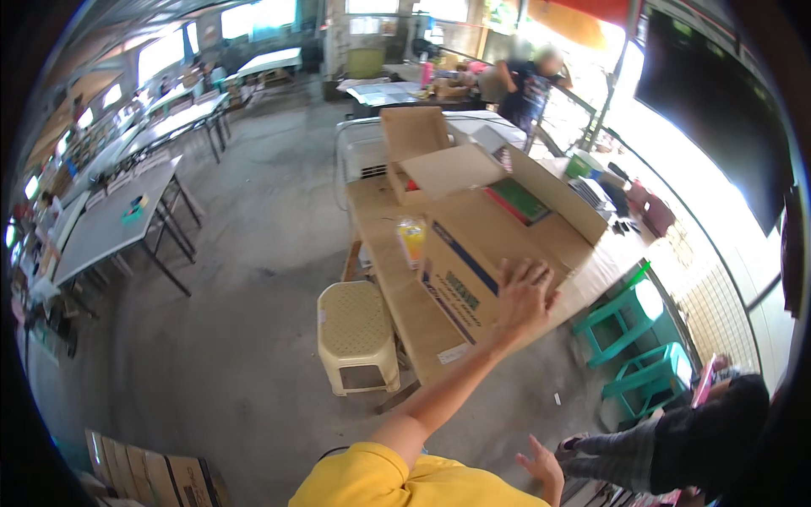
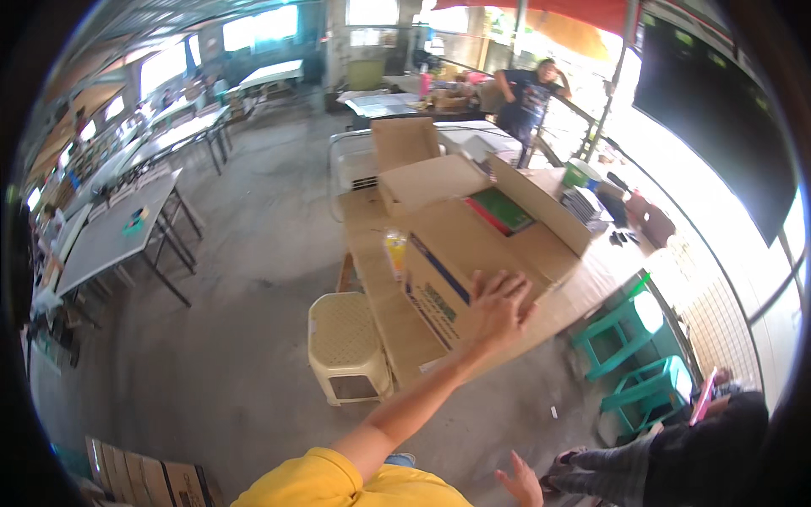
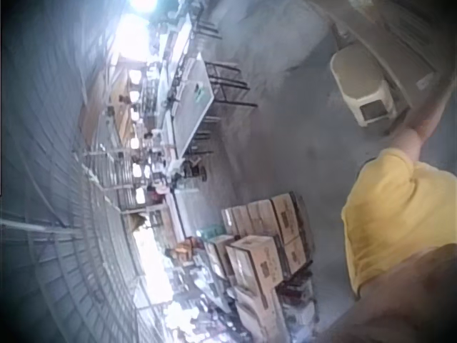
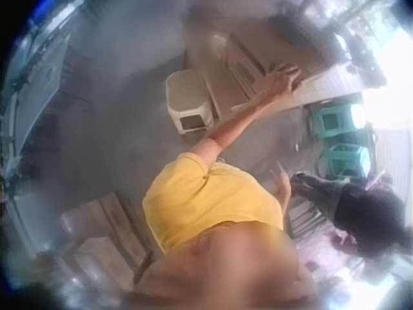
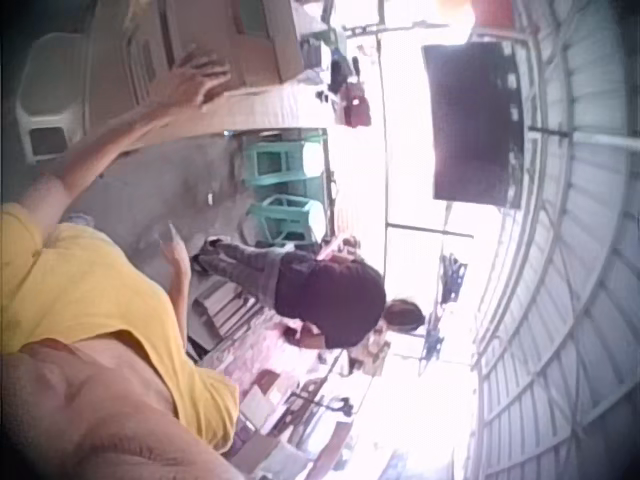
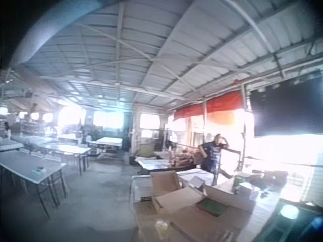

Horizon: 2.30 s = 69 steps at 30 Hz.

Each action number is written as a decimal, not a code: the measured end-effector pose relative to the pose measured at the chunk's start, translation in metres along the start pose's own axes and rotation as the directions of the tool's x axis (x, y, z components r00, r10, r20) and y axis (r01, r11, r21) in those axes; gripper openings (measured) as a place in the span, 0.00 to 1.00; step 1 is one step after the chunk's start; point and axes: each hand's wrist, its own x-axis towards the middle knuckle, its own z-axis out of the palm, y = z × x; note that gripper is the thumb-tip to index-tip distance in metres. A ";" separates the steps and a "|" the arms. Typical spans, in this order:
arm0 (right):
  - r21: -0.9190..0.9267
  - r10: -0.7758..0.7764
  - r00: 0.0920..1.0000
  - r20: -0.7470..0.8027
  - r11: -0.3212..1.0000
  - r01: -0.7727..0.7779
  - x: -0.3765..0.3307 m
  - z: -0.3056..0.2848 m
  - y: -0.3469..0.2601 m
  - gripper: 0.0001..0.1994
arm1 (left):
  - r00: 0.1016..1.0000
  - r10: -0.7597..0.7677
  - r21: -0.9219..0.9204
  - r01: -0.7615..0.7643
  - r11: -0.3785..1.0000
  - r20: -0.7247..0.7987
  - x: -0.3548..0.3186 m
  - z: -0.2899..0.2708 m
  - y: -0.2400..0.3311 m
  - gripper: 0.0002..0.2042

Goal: The person packs purple notebooks into a cardboard box, writes on the side of the box with a pen, and organizes packing supplies like tape.

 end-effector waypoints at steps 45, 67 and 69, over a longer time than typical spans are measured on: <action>-0.041 -0.107 0.992 -0.073 0.994 0.104 0.165 0.444 -0.264 0.28 | 0.171 -0.895 0.164 0.952 0.258 0.413 -0.609 -0.550 -0.398 0.21; -0.430 -0.159 0.847 0.508 0.805 0.409 0.540 0.574 -1.224 0.25 | -0.275 -0.954 -0.390 0.896 -0.211 -0.116 -0.517 -1.081 -0.883 0.27; -0.277 -0.565 0.704 0.431 0.660 0.699 0.563 0.586 -1.360 0.31 | -0.312 -0.944 -0.471 0.852 -0.230 -0.103 -0.511 -1.118 -0.929 0.27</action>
